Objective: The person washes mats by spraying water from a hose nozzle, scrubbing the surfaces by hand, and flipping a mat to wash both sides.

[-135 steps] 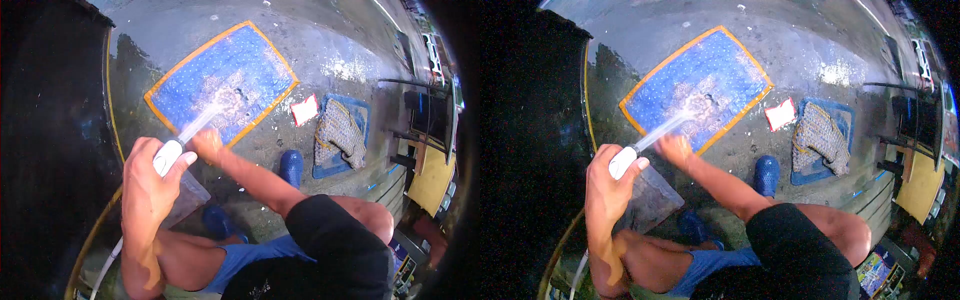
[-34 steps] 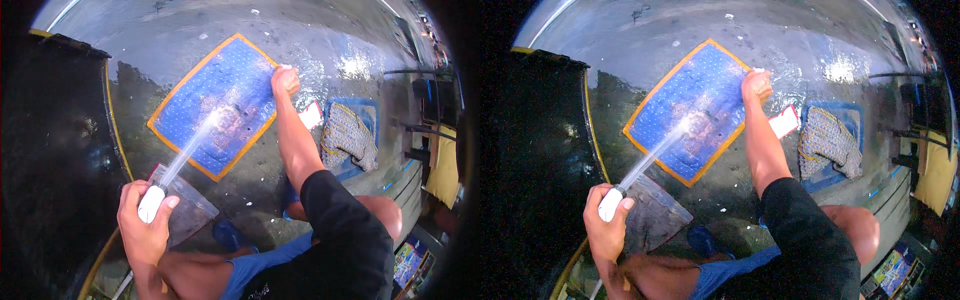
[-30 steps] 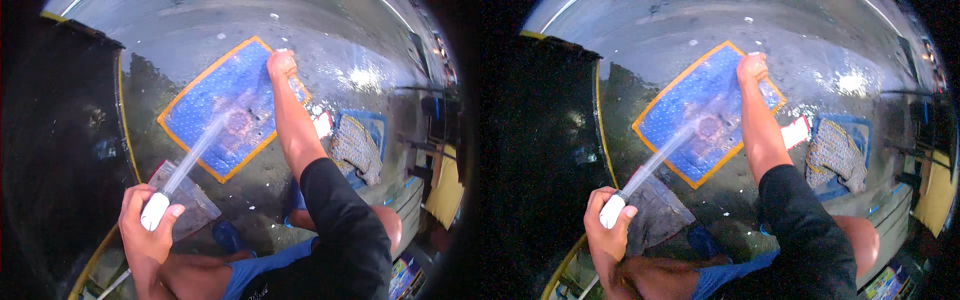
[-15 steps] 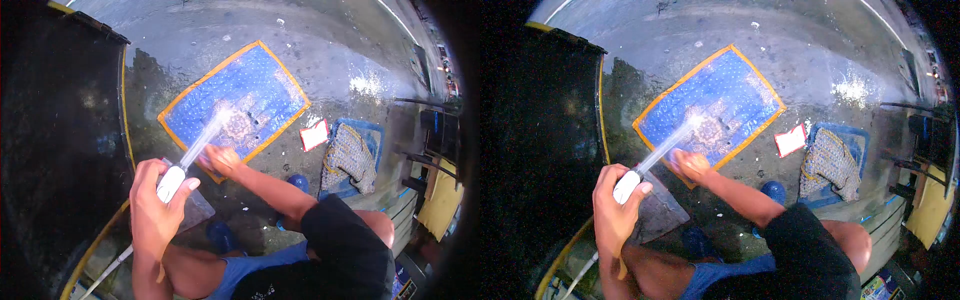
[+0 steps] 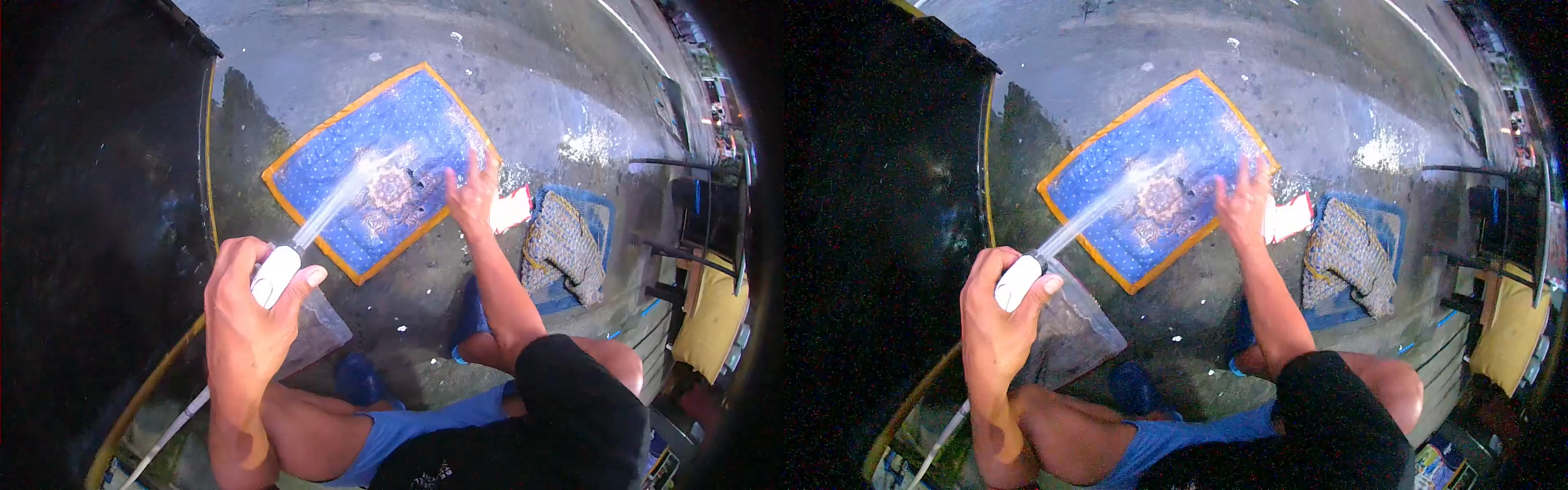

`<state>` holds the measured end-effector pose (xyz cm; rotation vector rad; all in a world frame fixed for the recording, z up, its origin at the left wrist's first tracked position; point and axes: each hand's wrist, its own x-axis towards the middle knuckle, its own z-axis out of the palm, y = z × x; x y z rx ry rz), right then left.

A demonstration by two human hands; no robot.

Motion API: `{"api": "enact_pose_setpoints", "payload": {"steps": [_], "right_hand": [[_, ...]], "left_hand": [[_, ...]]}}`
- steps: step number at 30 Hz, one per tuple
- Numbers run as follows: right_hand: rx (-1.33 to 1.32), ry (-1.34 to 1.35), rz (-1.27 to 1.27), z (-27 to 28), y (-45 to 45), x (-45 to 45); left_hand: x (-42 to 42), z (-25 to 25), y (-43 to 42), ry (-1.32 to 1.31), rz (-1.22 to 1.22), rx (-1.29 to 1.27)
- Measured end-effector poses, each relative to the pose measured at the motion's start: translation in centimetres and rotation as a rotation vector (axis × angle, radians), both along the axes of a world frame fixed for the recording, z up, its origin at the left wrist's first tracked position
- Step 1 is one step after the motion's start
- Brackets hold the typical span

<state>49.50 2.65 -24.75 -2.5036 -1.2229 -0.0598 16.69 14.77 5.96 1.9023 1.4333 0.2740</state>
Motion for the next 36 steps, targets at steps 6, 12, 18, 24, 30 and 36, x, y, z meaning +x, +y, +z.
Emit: {"api": "enact_pose_setpoints", "payload": {"steps": [6,12,18,24,30,36], "right_hand": [[0.018,0.009,0.083,-4.9,14.4,-5.2],[0.038,0.127,0.68,-5.5,14.3,-19.3],[0.049,0.105,0.269,-4.8,18.1,-8.5],[-0.048,0.102,0.577,-5.5,15.7,-14.0],[0.029,0.183,0.85,-4.3,17.4,-19.0],[0.074,0.243,1.023,-4.2,15.9,-24.2]], "left_hand": [[-1.7,0.5,-0.5,-0.009,0.022,0.015],[-2.1,0.6,-0.1,-0.027,0.034,-0.017],[-2.9,0.7,-0.4,-0.05,0.021,-0.038],[-2.2,0.4,0.3,-0.082,-0.017,-0.023],[-1.8,0.0,0.3,-0.041,-0.061,-0.034],[-1.5,0.0,0.5,-0.066,-0.047,-0.019]]}}
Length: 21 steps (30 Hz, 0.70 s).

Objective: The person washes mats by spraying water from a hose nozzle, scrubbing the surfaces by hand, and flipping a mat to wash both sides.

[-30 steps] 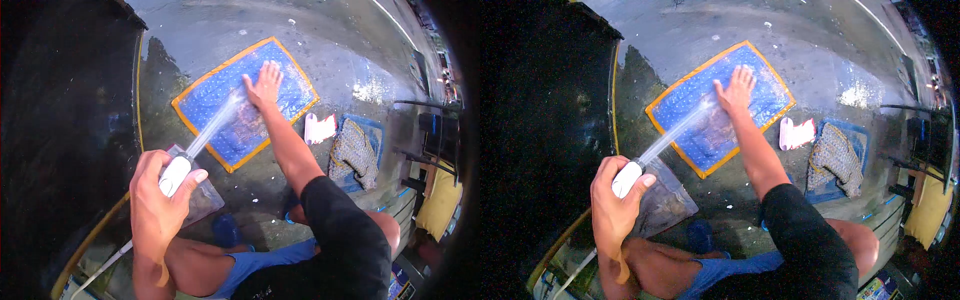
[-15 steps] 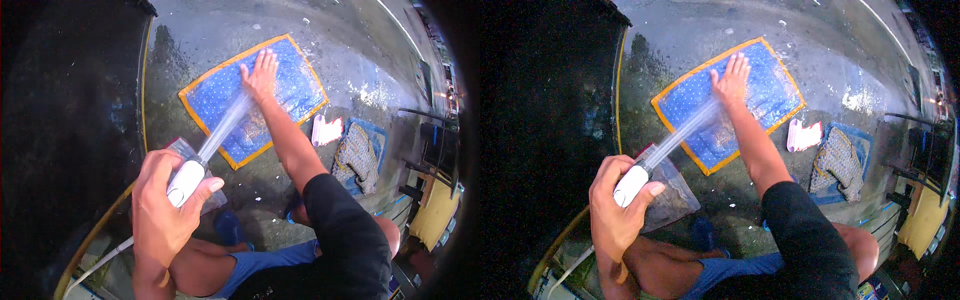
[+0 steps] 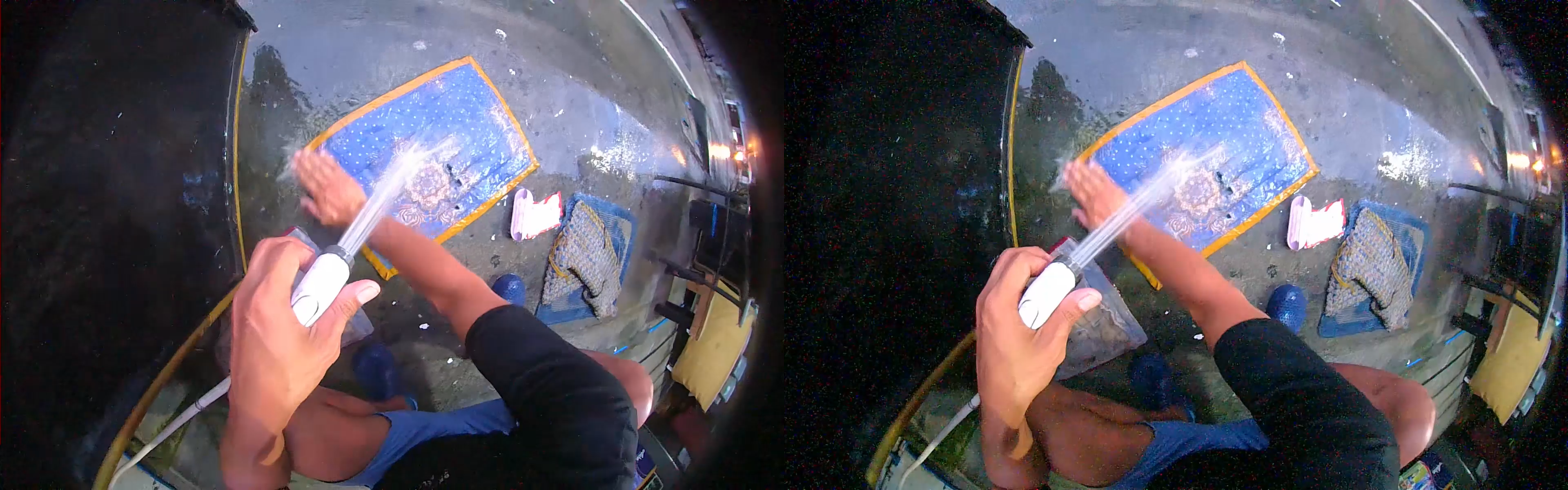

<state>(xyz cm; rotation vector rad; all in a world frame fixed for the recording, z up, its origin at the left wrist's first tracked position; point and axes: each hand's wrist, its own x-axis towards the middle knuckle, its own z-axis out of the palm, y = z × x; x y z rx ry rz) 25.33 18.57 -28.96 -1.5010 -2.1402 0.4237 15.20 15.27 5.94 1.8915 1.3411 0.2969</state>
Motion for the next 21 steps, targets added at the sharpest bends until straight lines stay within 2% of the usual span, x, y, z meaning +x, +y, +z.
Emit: {"api": "enact_pose_setpoints", "payload": {"steps": [2,5,8,10,11,12,14,17,20,21], "right_hand": [[-0.002,-0.256,0.077,-0.5,-3.5,-1.6],[-0.083,-0.117,0.105,-1.2,-9.0,0.3],[-0.281,-0.074,-0.109,1.1,-11.6,5.4],[-0.368,-0.142,-0.448,0.3,-11.1,10.5],[-0.259,-0.099,-0.556,-0.6,-10.2,13.8],[-0.203,-0.382,-0.667,0.5,-9.3,16.9],[-0.243,-0.164,-0.989,-0.5,-7.4,23.0],[-0.09,-0.248,-1.252,-2.8,-6.1,26.3],[-0.105,-0.226,-0.914,-2.5,-8.3,21.9],[-0.194,-0.205,-0.837,-0.9,-8.6,21.6]], "left_hand": [[0.2,-0.1,0.1,0.027,-0.013,-0.022],[0.1,-0.1,0.1,0.041,-0.03,-0.02],[-0.2,-0.3,-0.1,0.021,-0.026,-0.018],[-0.2,-0.3,-0.2,-0.005,-0.015,-0.01],[-0.2,-0.3,-0.3,-0.023,-0.003,-0.003],[-0.1,-0.3,-0.4,-0.04,0.008,0.002],[0.1,0.0,-0.4,-0.027,0.017,-0.016],[0.6,0.5,-0.6,0.0,0.02,-0.037],[1.3,0.4,-0.4,0.002,0.012,-0.031],[1.4,0.3,-0.5,0.007,0.006,-0.035]]}}
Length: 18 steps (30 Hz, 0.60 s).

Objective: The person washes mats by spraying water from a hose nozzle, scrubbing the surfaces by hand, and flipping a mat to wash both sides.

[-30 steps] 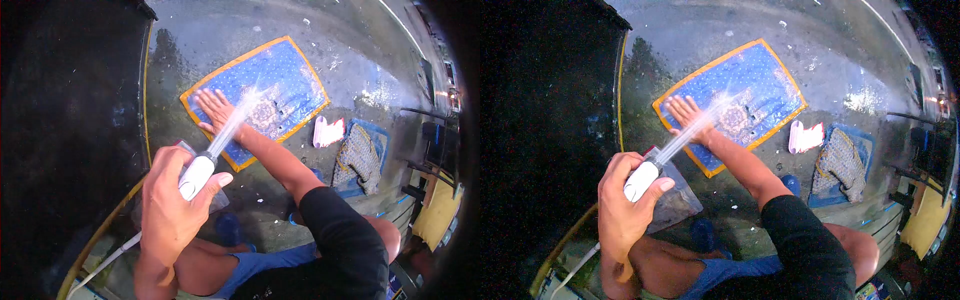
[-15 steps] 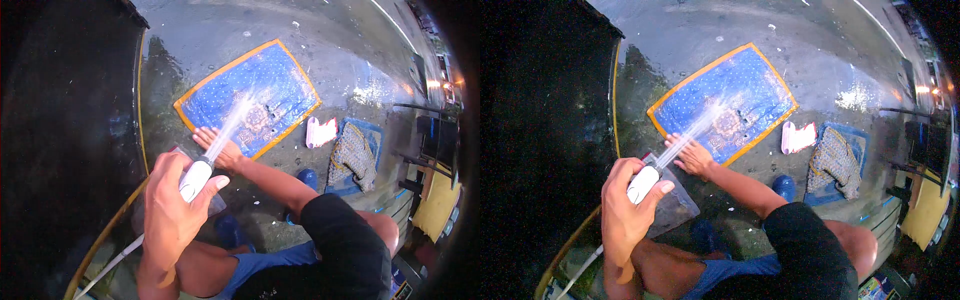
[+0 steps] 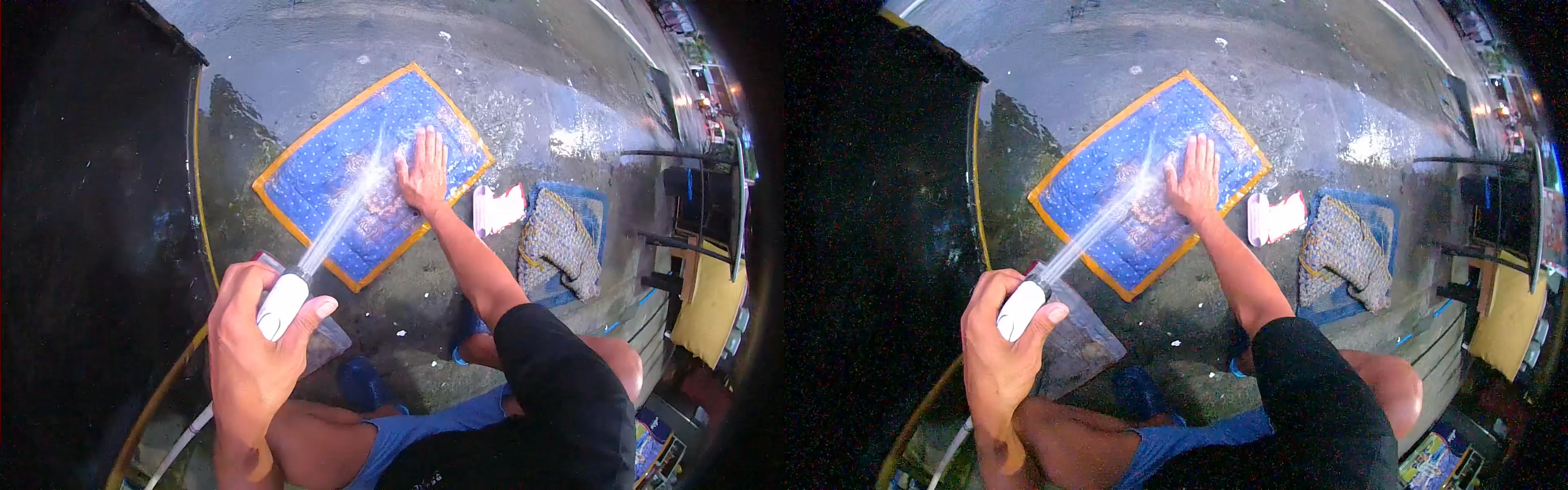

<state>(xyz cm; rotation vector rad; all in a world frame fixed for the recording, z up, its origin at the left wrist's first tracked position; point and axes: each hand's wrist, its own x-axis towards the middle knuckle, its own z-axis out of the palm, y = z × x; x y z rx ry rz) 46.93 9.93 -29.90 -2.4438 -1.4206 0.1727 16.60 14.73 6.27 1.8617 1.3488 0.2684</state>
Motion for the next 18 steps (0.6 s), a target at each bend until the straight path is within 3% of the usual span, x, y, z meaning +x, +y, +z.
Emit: {"api": "enact_pose_setpoints", "payload": {"steps": [4,6,8,11,12,15,18], "right_hand": [[0.075,0.019,-0.406,-0.4,2.9,2.8],[0.043,0.01,-0.538,-1.9,2.1,2.3],[-0.092,0.076,-0.618,0.0,0.2,1.3],[0.028,-0.051,-0.756,-4.0,-3.2,3.8],[-0.025,0.017,-0.842,-3.3,-2.7,5.3],[-0.193,-0.052,-0.924,-3.0,0.5,7.2],[-0.151,-0.091,-0.845,-3.4,0.5,7.0]], "left_hand": [[0.1,0.4,-0.6,-0.005,0.011,-0.028],[-0.4,0.4,-0.8,-0.005,0.013,-0.032],[-0.9,0.4,-0.6,-0.007,-0.004,0.002],[-1.3,0.6,-0.8,-0.01,0.005,0.006],[-1.3,0.7,-0.7,-0.01,0.013,0.005],[-1.4,0.6,-1.1,-0.011,-0.01,0.007],[-0.7,0.4,-0.6,-0.009,-0.037,0.047]]}}
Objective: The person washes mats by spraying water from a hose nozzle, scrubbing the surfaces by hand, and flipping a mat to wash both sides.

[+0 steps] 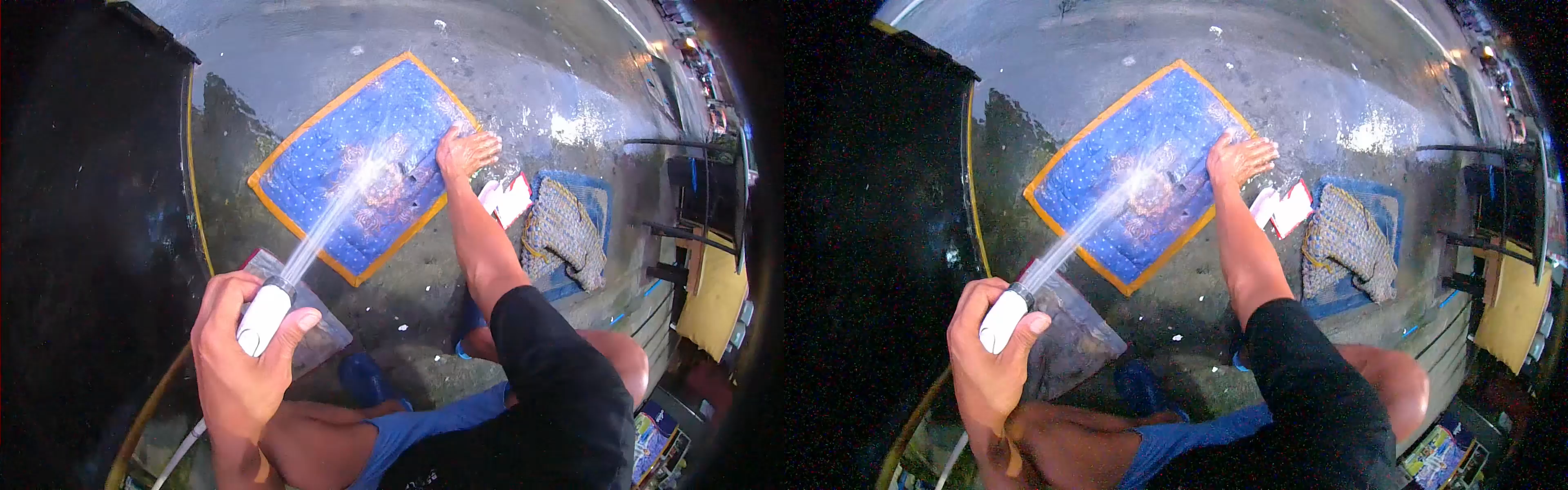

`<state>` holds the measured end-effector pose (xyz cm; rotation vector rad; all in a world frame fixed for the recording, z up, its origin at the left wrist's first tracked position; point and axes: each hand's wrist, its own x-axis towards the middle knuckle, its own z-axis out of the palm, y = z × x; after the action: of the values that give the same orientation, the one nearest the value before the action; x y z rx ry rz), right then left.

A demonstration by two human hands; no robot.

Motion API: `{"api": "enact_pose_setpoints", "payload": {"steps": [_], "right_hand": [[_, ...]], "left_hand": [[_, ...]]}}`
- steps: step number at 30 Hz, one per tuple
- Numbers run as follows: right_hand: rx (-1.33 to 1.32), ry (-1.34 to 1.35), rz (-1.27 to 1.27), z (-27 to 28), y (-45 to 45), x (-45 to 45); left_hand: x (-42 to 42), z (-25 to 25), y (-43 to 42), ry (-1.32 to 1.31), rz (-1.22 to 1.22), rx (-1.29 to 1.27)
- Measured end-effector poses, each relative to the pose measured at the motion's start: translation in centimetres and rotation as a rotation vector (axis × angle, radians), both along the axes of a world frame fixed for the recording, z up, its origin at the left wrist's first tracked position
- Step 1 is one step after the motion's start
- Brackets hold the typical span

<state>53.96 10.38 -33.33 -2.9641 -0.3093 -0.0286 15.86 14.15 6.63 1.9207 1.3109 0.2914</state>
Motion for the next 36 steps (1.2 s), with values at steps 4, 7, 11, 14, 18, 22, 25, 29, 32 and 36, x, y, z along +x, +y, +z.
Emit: {"api": "enact_pose_setpoints", "payload": {"steps": [4,7,11,14,18,22,25,29,32,36], "right_hand": [[-0.011,0.027,0.259,3.2,0.3,-1.1],[0.097,-0.021,0.578,2.6,1.5,-0.1],[0.195,-0.009,0.822,2.0,8.4,2.0],[0.196,-0.081,0.783,0.7,14.0,0.2],[0.09,-0.015,1.082,3.4,15.2,-8.9],[0.241,0.15,1.31,4.1,8.9,-23.0],[0.129,0.104,1.595,3.3,2.4,-29.6],[0.107,0.434,1.464,5.2,-3.3,-23.6],[0.148,0.157,1.028,4.4,-0.6,-13.8],[-0.052,-0.091,0.995,3.5,0.6,-14.3]], "left_hand": [[1.4,-0.2,0.1,-0.005,0.034,-0.109],[2.1,-0.4,0.3,0.016,0.017,-0.108],[2.5,-1.0,0.5,0.013,-0.009,-0.055],[2.3,-1.0,0.7,0.024,-0.016,-0.021],[2.1,-0.9,1.0,0.047,0.009,-0.028],[1.6,-1.4,1.2,0.034,0.047,-0.006],[1.0,-1.4,0.9,0.018,0.062,-0.049],[0.0,-0.8,0.6,-0.004,0.071,-0.029],[-1.0,-0.5,0.5,-0.022,0.065,0.003],[-1.3,0.0,0.3,-0.028,0.059,0.004]]}}
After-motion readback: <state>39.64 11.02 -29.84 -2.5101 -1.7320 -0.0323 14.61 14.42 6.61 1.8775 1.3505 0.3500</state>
